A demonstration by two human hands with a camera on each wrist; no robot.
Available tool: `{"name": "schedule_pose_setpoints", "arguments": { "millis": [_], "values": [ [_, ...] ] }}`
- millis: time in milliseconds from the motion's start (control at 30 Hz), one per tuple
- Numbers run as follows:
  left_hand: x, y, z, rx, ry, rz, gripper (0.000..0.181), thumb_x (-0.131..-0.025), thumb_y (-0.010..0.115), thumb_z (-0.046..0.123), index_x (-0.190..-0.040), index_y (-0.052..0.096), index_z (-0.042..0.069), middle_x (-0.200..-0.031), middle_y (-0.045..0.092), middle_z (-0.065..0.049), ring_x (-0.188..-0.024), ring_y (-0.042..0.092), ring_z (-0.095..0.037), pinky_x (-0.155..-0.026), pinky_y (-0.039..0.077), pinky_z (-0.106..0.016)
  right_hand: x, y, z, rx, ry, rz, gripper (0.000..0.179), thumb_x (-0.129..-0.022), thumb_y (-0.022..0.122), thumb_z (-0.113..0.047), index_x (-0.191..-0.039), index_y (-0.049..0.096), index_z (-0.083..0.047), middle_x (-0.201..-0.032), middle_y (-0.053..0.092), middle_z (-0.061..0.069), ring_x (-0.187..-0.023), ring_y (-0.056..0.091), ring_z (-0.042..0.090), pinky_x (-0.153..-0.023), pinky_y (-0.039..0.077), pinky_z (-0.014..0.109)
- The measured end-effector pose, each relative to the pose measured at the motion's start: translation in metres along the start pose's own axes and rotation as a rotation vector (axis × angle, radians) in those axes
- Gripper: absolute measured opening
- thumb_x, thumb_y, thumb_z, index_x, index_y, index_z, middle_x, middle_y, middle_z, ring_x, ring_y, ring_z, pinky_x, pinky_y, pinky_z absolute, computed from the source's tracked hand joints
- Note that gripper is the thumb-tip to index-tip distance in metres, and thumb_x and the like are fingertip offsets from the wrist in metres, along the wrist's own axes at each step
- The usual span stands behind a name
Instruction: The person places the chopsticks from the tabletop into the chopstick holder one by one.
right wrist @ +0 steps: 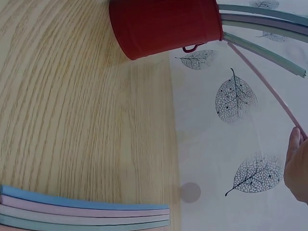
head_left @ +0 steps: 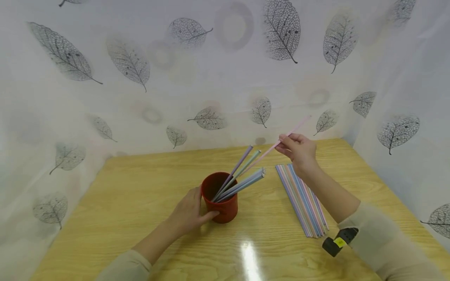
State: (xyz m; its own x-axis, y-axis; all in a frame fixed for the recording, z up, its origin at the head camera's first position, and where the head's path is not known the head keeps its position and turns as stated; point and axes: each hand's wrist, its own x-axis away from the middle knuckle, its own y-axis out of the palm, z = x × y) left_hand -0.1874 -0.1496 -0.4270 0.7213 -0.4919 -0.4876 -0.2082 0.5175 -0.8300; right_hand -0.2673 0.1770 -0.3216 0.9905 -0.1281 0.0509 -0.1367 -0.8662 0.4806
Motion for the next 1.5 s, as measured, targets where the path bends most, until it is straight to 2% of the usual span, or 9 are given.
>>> {"name": "schedule_pose_setpoints", "arguments": {
  "millis": [233,433,600,733,833,1000,1200,1333,1500],
  "values": [
    [-0.001,0.000,0.001,0.006,-0.023,-0.025,0.081,-0.084,0.060,0.059,-0.132,0.039,-0.003,-0.118,0.057,-0.020,-0.107,0.057,-0.033,-0.087,0.052,-0.046,0.009,0.007,0.009,0.015,-0.072,-0.097,0.012,-0.084,0.067,-0.001,-0.084,0.055,-0.001,-0.074,0.066,0.005,-0.066,0.068,0.014,-0.070,0.058,0.028],
    [-0.002,0.000,0.003,0.004,-0.059,-0.064,0.080,-0.082,0.067,0.052,-0.134,0.038,-0.002,-0.120,0.056,-0.020,-0.111,0.056,-0.034,-0.090,0.051,-0.046,0.016,0.010,0.022,0.066,-0.077,-0.193,0.009,-0.087,0.062,0.002,-0.083,0.056,-0.003,-0.074,0.067,0.004,-0.068,0.068,0.014,-0.071,0.057,0.028],
    [-0.003,0.000,0.004,0.016,-0.074,-0.079,0.081,-0.082,0.068,0.051,-0.135,0.037,-0.002,-0.122,0.056,-0.020,-0.112,0.055,-0.034,-0.090,0.051,-0.047,0.021,0.010,0.033,0.056,-0.057,-0.290,0.012,-0.086,0.062,0.006,-0.081,0.060,-0.004,-0.076,0.068,0.005,-0.071,0.070,0.017,-0.074,0.057,0.031],
    [-0.004,0.000,0.003,0.012,-0.074,-0.075,0.082,-0.081,0.069,0.050,-0.135,0.037,-0.002,-0.122,0.056,-0.020,-0.112,0.055,-0.034,-0.091,0.051,-0.046,0.022,0.008,0.042,0.132,-0.037,-0.361,0.012,-0.086,0.063,0.004,-0.082,0.062,-0.007,-0.076,0.070,0.003,-0.071,0.070,0.014,-0.060,0.052,0.015],
    [-0.004,0.000,0.003,0.005,-0.074,-0.070,0.082,-0.081,0.070,0.049,-0.135,0.037,-0.003,-0.122,0.056,-0.020,-0.112,0.056,-0.034,-0.091,0.051,-0.046,0.024,0.009,0.048,0.192,-0.010,-0.388,0.012,-0.086,0.065,0.003,-0.082,0.065,-0.009,-0.077,0.072,0.001,-0.072,0.069,0.013,-0.054,0.047,0.013],
    [-0.003,-0.001,0.002,-0.001,-0.061,-0.058,0.081,-0.081,0.069,0.050,-0.134,0.038,-0.003,-0.120,0.057,-0.020,-0.111,0.056,-0.034,-0.091,0.051,-0.046,0.027,0.010,0.055,0.284,0.023,-0.409,0.018,-0.085,0.064,0.005,-0.079,0.070,-0.011,-0.078,0.072,0.000,-0.075,0.070,0.013,-0.073,0.057,0.024],
    [-0.002,0.001,0.001,-0.005,-0.054,-0.052,0.082,-0.081,0.067,0.053,-0.134,0.038,-0.002,-0.120,0.057,-0.020,-0.109,0.057,-0.034,-0.090,0.051,-0.046,0.029,0.011,0.061,0.382,0.047,-0.419,0.021,-0.083,0.066,0.003,-0.076,0.073,-0.016,-0.077,0.072,-0.004,-0.078,0.068,0.011,-0.073,0.056,0.023],
    [-0.001,0.001,0.000,-0.005,-0.054,-0.049,0.082,-0.082,0.067,0.053,-0.134,0.038,-0.003,-0.120,0.057,-0.020,-0.109,0.057,-0.034,-0.090,0.051,-0.047,0.031,0.011,0.066,0.430,0.052,-0.434,0.023,-0.079,0.068,0.007,-0.076,0.073,-0.016,-0.082,0.071,-0.005,-0.087,0.065,0.011,-0.076,0.056,0.025],
    [0.000,0.001,0.001,-0.007,-0.045,-0.042,0.082,-0.082,0.064,0.057,-0.134,0.038,-0.003,-0.118,0.058,-0.020,-0.107,0.057,-0.034,-0.088,0.052,-0.046,0.033,0.008,0.073,0.464,0.051,-0.464,0.016,-0.076,0.072,0.005,-0.092,0.071,0.003,-0.084,0.072,-0.005,-0.088,0.065,0.012,-0.078,0.056,0.030]
  ]
}}
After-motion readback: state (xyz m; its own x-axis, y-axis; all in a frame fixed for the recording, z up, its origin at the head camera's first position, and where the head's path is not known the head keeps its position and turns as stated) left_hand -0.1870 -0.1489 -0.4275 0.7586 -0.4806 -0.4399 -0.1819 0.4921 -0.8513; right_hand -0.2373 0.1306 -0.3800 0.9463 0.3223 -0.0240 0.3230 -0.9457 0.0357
